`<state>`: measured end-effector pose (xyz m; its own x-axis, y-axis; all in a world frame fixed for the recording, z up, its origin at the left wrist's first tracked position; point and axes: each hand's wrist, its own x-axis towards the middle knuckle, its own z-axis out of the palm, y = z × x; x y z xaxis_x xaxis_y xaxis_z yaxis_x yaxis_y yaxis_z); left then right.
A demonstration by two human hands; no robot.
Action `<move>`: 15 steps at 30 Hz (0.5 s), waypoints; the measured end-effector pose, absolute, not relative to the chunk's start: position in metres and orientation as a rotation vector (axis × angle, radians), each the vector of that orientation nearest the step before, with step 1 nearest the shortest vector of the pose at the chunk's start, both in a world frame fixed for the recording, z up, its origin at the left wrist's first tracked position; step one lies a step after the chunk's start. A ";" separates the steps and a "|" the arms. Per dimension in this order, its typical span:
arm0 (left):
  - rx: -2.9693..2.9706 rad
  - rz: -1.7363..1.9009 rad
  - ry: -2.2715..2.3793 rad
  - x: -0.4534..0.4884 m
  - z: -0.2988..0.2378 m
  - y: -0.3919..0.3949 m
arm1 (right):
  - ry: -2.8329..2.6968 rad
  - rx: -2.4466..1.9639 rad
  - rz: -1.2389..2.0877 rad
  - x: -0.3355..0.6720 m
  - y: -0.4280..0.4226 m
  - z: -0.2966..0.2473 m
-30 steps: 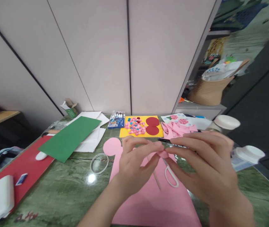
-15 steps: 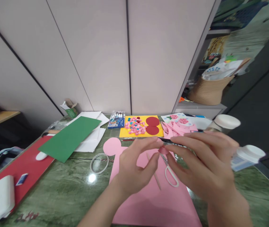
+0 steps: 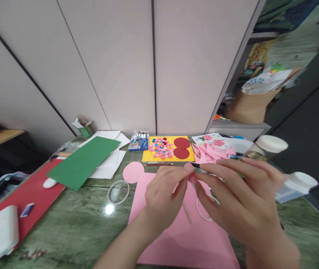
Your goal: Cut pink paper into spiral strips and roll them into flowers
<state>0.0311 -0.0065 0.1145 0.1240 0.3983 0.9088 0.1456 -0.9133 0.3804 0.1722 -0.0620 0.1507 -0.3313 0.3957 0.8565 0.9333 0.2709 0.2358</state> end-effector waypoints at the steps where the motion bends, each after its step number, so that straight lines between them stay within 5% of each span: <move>1: 2.190 1.874 0.537 0.031 0.115 -0.007 | -1.862 -1.205 -0.999 0.172 -0.062 0.151; 15: 2.151 1.742 0.556 0.028 0.119 -0.012 | -1.842 -1.202 -0.923 0.175 -0.060 0.151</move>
